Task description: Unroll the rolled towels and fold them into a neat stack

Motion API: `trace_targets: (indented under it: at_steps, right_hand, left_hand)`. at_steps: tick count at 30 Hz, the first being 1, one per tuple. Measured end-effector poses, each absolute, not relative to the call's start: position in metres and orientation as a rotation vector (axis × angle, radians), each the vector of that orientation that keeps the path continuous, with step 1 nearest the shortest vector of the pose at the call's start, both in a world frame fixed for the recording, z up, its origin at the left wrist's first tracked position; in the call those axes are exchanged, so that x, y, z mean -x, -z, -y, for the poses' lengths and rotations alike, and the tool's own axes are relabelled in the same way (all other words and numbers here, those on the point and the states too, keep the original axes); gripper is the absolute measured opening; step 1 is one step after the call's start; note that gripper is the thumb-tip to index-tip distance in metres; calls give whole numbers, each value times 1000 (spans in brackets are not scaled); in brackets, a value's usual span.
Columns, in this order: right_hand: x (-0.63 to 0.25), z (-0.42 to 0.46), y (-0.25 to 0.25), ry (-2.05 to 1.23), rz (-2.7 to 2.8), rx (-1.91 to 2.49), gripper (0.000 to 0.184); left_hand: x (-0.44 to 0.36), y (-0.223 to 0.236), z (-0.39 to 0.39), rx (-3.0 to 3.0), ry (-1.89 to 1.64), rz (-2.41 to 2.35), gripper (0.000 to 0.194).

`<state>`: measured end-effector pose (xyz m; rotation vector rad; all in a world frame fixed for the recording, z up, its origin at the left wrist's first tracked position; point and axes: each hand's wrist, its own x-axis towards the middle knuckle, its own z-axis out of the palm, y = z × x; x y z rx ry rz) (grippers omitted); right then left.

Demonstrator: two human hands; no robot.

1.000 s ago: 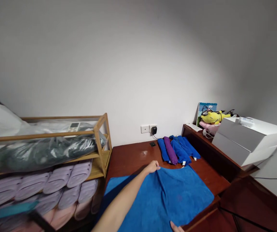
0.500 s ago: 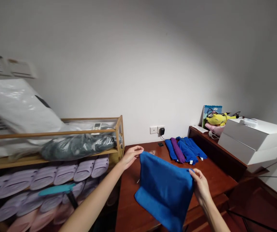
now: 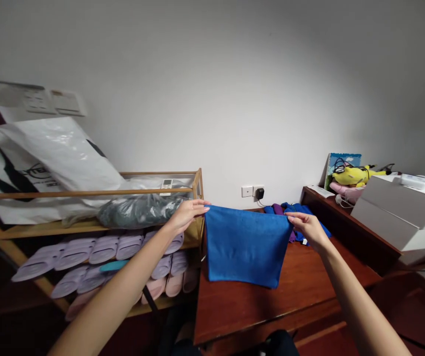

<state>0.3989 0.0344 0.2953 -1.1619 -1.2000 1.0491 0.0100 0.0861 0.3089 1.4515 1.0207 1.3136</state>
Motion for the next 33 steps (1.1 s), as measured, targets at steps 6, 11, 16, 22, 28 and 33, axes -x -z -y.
trace_targets:
  at_steps: [6, 11, 16, 22, 28, 33]
  right_hand:
    - [-394, -72, -296, -905, 1233, 1210, 48]
    - [-392, -89, -291, -768, 1336, 1234, 51]
    - [-388, -86, -286, -645, 1505, 1261, 48]
    - [-382, -84, -273, -360, 1658, 1347, 31]
    - [-381, -76, -278, -101, 1807, 1397, 23]
    - [-387, -58, -291, 18, 1875, 1420, 26]
  left_hand:
    - [-10, -308, -111, -1408, -1335, -1059, 37]
    - [-7, -302, -129, -1366, -1325, -1114, 25]
    - [-1, -290, -138, -1416, -1276, -1201, 21]
    - [-1, -273, -140, -1623, -1236, -1319, 23]
    - [3, -275, -128, -1980, -1222, -1417, 10]
    - [9, -297, -107, -2247, -1161, -1357, 8]
